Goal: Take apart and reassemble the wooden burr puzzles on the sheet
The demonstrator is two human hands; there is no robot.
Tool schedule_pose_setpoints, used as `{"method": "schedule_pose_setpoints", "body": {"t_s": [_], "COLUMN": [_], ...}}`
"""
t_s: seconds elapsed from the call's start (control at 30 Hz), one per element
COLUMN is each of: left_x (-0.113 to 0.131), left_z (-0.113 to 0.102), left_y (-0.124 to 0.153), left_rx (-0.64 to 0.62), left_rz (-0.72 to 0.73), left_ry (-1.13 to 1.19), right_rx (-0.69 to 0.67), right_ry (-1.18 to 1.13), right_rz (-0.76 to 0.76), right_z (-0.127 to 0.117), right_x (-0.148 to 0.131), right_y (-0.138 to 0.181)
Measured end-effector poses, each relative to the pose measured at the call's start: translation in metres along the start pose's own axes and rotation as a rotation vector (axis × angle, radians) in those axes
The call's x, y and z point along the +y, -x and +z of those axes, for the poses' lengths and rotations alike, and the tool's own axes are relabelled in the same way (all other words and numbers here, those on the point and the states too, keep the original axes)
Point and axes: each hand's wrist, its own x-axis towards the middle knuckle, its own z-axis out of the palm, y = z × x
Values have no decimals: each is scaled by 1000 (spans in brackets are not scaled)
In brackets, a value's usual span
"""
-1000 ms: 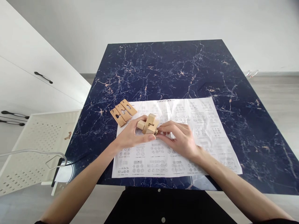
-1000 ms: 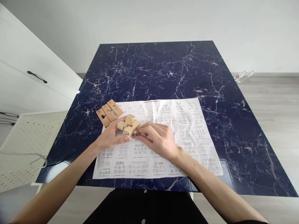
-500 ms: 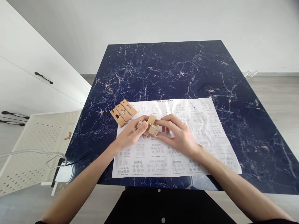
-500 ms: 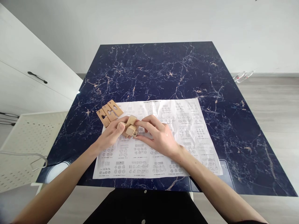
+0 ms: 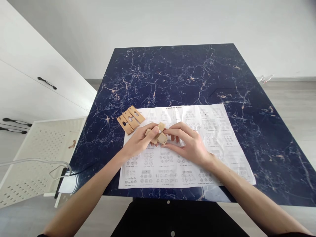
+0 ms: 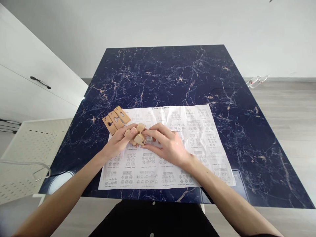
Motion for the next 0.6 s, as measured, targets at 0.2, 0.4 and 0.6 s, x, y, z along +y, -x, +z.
{"method": "schedule_pose_setpoints", "body": {"t_s": [0.2,0.4,0.6], "left_x": [1,0,-2], "left_z": [2,3,2], "left_y": [0,0,0], "left_rx": [26,117,187], "left_rz": [11,27,28], "left_ry": [-2,47,13], "right_rx": [38,73,25], "right_ry": [-4,0,33], "right_rz": [-15,6,79], "right_z": [-1,-2,0], "right_x": [-1,-2,-2], "right_y": [-1,-2,-2]}}
